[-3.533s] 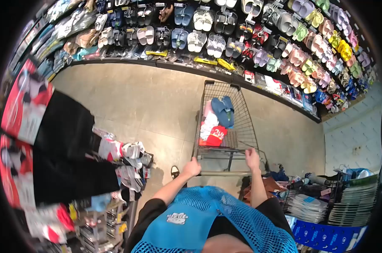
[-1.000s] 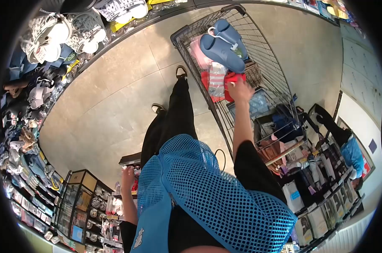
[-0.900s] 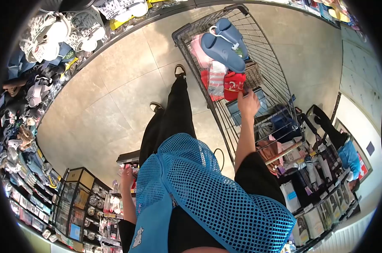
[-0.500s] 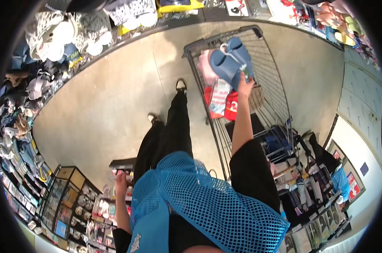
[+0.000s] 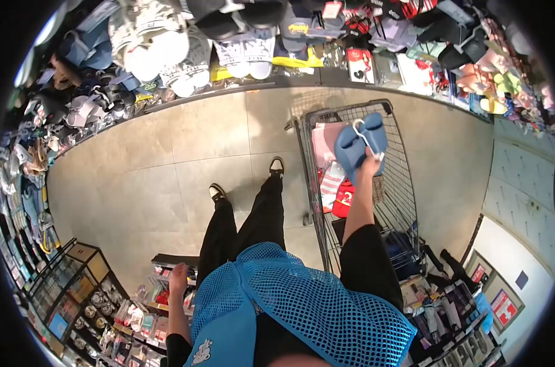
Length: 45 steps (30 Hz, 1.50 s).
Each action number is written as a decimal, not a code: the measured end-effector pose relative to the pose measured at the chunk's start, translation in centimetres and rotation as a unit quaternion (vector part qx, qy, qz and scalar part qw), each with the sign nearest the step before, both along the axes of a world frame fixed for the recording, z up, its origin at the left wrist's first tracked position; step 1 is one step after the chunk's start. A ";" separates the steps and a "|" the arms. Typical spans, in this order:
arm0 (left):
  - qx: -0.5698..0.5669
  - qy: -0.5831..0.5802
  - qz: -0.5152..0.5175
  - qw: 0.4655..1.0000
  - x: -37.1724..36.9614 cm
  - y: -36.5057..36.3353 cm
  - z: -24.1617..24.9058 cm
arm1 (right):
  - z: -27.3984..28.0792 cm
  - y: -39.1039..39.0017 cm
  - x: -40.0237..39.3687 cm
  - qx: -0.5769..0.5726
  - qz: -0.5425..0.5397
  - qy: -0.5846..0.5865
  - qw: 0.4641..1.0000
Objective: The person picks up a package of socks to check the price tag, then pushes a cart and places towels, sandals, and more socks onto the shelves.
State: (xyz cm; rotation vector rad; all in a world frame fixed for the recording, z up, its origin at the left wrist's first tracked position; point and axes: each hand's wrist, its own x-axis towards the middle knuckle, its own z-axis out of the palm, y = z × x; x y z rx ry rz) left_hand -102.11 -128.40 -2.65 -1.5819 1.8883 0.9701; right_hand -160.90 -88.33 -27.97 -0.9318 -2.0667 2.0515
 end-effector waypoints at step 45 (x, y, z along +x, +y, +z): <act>-0.181 0.476 0.048 0.859 -26.0 -33.7 13.6 | 34.3 -57.7 27.6 -0.297 0.485 -0.115 0.814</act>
